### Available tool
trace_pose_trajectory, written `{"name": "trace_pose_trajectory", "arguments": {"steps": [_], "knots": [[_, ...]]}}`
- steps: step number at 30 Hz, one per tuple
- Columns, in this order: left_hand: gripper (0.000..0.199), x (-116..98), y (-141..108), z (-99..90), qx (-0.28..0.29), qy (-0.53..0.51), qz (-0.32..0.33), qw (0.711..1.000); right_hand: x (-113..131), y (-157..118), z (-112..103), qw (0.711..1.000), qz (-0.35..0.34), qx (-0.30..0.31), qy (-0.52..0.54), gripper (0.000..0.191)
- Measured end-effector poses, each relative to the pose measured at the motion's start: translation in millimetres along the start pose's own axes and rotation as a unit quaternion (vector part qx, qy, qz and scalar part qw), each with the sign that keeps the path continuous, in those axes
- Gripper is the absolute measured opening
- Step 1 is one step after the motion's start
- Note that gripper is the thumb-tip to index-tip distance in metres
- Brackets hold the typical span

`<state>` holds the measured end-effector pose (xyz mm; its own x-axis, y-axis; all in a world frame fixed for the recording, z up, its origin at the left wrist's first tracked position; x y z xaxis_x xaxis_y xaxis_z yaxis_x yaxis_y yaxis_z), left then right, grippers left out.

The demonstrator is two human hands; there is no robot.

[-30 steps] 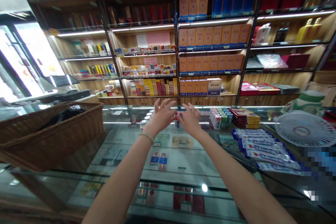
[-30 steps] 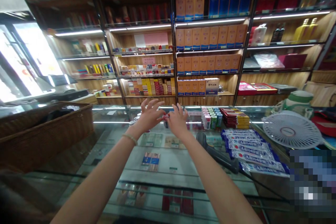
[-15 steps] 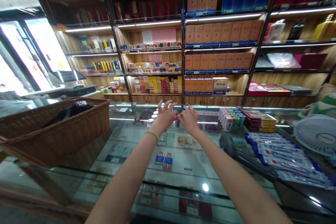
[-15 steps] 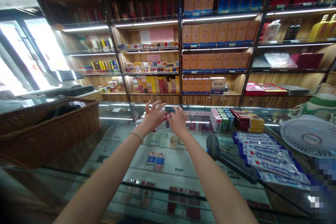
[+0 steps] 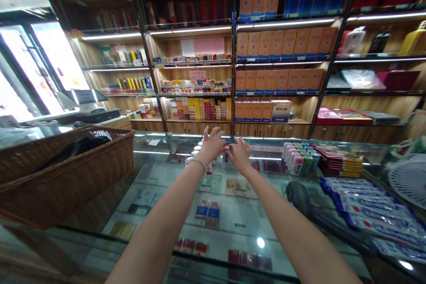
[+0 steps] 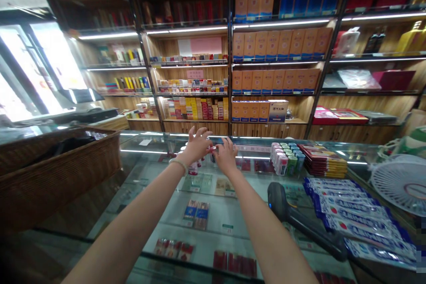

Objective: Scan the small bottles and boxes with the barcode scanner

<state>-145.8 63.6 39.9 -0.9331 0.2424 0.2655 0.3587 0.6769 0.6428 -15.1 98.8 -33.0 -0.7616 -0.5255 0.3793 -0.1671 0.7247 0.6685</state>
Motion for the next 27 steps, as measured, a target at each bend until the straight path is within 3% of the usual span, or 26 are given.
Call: {"name": "trace_pose_trajectory", "arguments": {"steps": [9, 27], "knots": [[0.014, 9, 25, 14.2, 0.059, 0.032, 0.008, 0.998, -15, 2, 26, 0.996, 0.069, 0.062, -0.008, 0.014], [0.012, 34, 64, 52.1, 0.068, 0.037, 0.008, 0.997, -23, 39, 63, 0.996, 0.071, 0.052, -0.024, 0.019]]}}
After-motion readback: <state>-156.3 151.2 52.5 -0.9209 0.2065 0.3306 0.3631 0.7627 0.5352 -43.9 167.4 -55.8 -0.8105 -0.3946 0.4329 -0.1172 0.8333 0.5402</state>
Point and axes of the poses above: each hand's wrist, its own y-axis towards the middle knuckle, its own z-axis out of the palm, x = y × z, the point moved 2 cm from there along y, towards the middle knuckle, and after that the axes turned 6 degrees about -x, right-handed, at the moved point
